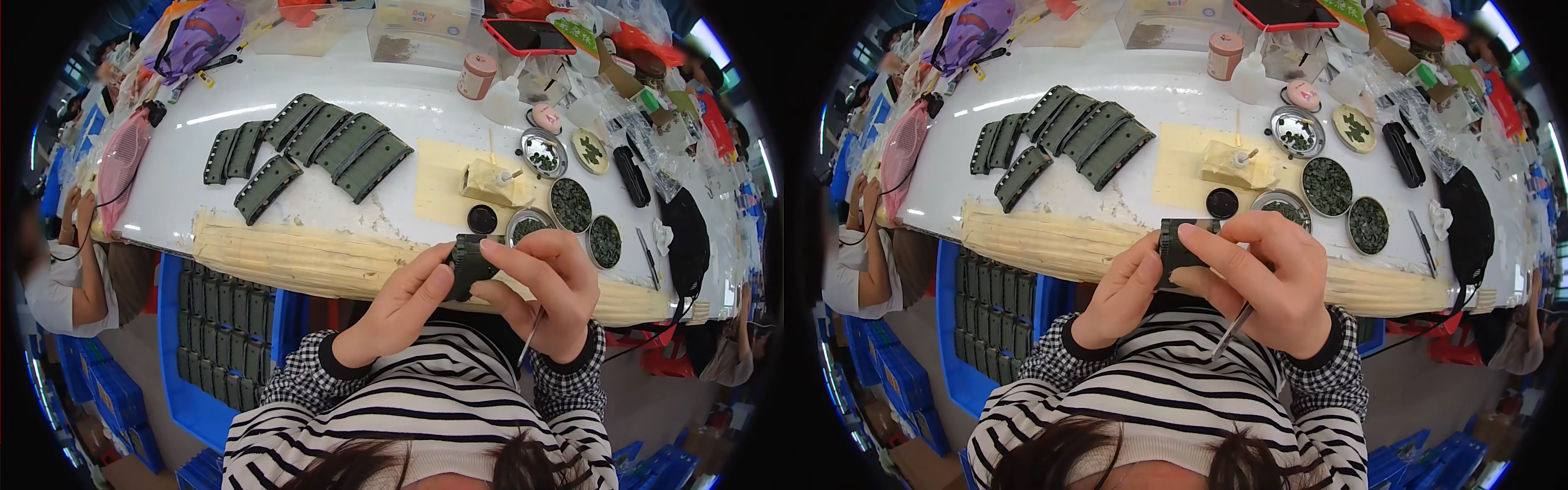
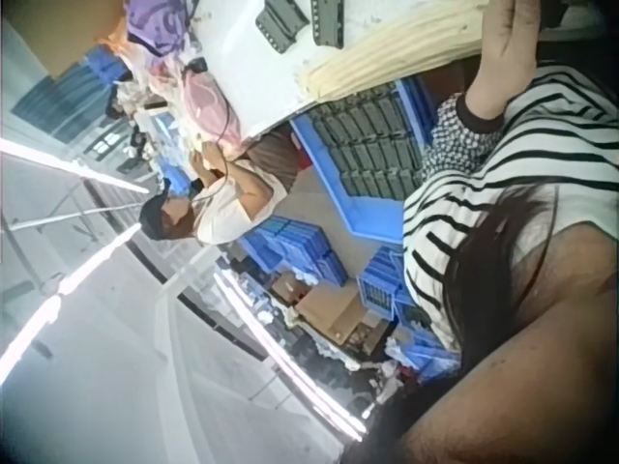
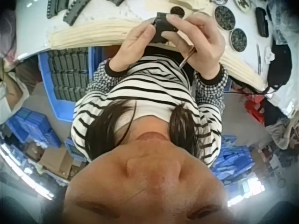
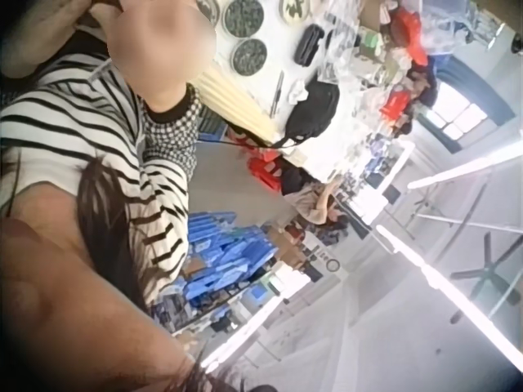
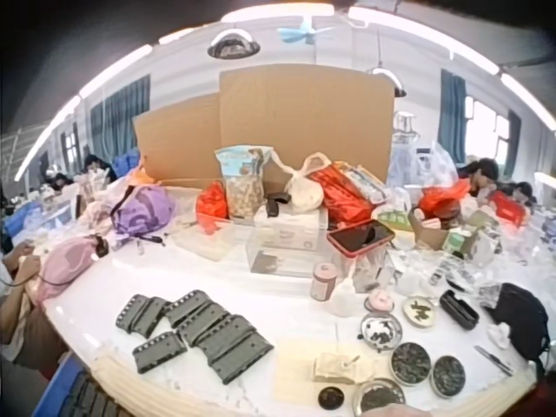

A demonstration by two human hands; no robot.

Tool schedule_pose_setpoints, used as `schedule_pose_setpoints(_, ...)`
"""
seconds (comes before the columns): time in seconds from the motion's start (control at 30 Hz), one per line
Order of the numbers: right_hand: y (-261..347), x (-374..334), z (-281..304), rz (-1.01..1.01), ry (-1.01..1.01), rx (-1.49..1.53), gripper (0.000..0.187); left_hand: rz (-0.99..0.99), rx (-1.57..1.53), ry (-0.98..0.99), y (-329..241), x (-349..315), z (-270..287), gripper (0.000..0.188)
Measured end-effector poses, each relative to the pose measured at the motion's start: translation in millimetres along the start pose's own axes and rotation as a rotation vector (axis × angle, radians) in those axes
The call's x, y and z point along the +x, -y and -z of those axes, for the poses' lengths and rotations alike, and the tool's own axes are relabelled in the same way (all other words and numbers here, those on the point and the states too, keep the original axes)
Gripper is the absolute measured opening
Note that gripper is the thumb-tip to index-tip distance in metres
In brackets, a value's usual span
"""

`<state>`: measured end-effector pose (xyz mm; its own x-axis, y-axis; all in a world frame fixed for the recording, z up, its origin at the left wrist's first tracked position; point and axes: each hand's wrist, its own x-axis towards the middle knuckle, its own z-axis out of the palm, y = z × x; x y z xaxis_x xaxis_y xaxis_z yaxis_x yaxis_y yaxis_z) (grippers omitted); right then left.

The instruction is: Cleaning small plastic toy tank tread parts using a handheld tool.

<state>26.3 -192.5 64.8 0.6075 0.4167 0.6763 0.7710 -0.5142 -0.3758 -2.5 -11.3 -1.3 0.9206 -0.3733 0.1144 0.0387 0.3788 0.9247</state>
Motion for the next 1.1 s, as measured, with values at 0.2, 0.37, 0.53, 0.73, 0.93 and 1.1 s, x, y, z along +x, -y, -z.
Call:
schedule_pose_setpoints(0.2, -1, -3, -5, 0.071, 0.021, -0.061, 0.043, -0.23, 0.379, -0.006, -5, 4, 0, 0.034)
schedule_pose_setpoints(0.37, -3, -4, -1, 0.17, 0.078, -0.2, 0.049, -0.204, 0.454, -0.022, -7, 4, 0, 0.035)
schedule_pose_setpoints(0.53, -1, -6, -2, 0.103, 0.031, -0.164, 0.046, -0.082, 0.29, -0.026, -7, -1, 0, 0.037)
schedule_pose_setpoints(0.73, 5, -11, 10, -0.121, -0.111, -0.085, 0.04, 0.032, 0.174, -0.192, -28, -1, 31, 0.075)
schedule_pose_setpoints(0.93, -7, -21, 13, -0.184, -0.05, -0.136, 0.032, -0.203, 0.858, -0.578, -45, -15, 84, 0.051)
schedule_pose_setpoints(1.1, -8, -19, 12, -0.185, -0.031, -0.126, 0.025, -0.17, 1.313, -0.603, -58, -20, 109, 0.045)
